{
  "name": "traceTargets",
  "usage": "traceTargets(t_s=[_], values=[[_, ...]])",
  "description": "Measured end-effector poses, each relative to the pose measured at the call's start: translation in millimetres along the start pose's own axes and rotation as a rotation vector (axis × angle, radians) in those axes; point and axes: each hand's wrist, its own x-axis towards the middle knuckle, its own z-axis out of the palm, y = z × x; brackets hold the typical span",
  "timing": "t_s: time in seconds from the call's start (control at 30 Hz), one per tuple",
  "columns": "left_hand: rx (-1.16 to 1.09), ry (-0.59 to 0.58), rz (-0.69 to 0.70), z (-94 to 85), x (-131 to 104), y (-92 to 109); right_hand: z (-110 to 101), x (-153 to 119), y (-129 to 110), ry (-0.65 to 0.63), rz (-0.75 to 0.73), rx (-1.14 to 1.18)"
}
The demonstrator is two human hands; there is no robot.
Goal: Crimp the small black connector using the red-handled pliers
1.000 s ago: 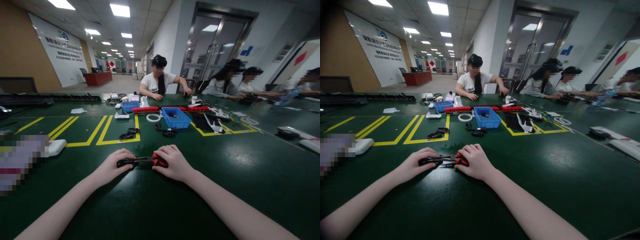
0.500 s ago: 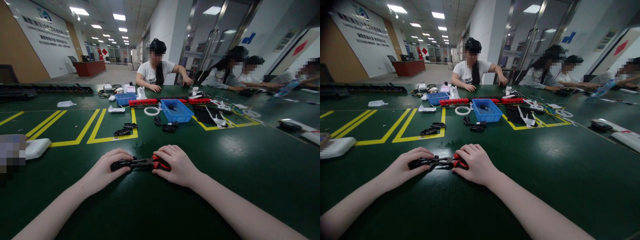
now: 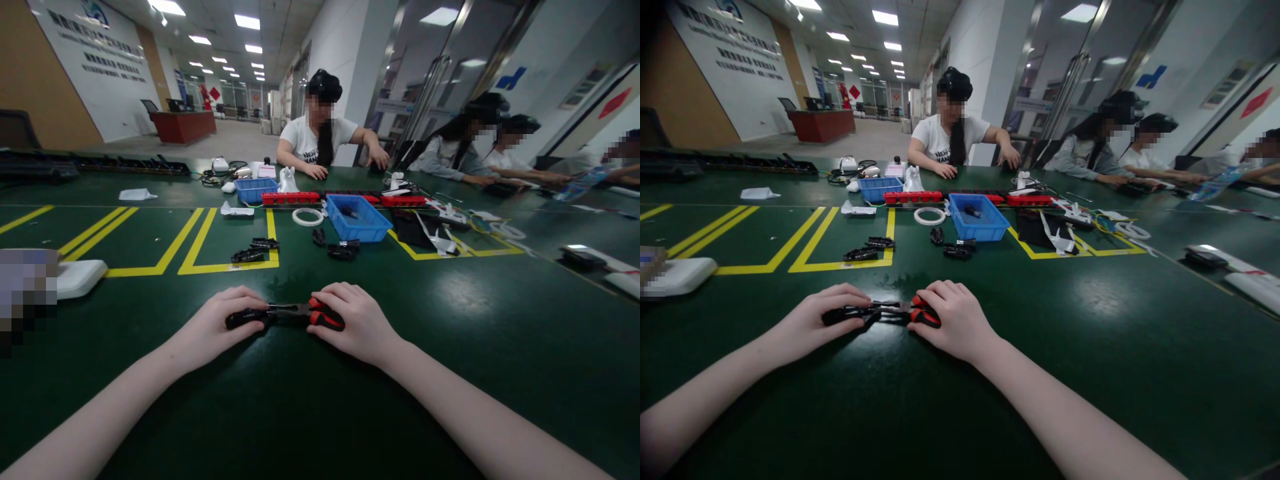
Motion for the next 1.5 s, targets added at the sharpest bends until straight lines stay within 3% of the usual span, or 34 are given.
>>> traceTargets(t_s=[0.8,1.5], values=[[0.043,0.037,0.026,2.9,-2.0,4.1,-1.1,1.3,-4.2,-0.083,0.002,0.02],[0.027,-0.002,0.01,-1.1,-0.9,3.8,0.9,2.1,2.5,-0.082,-0.008,0.084]])
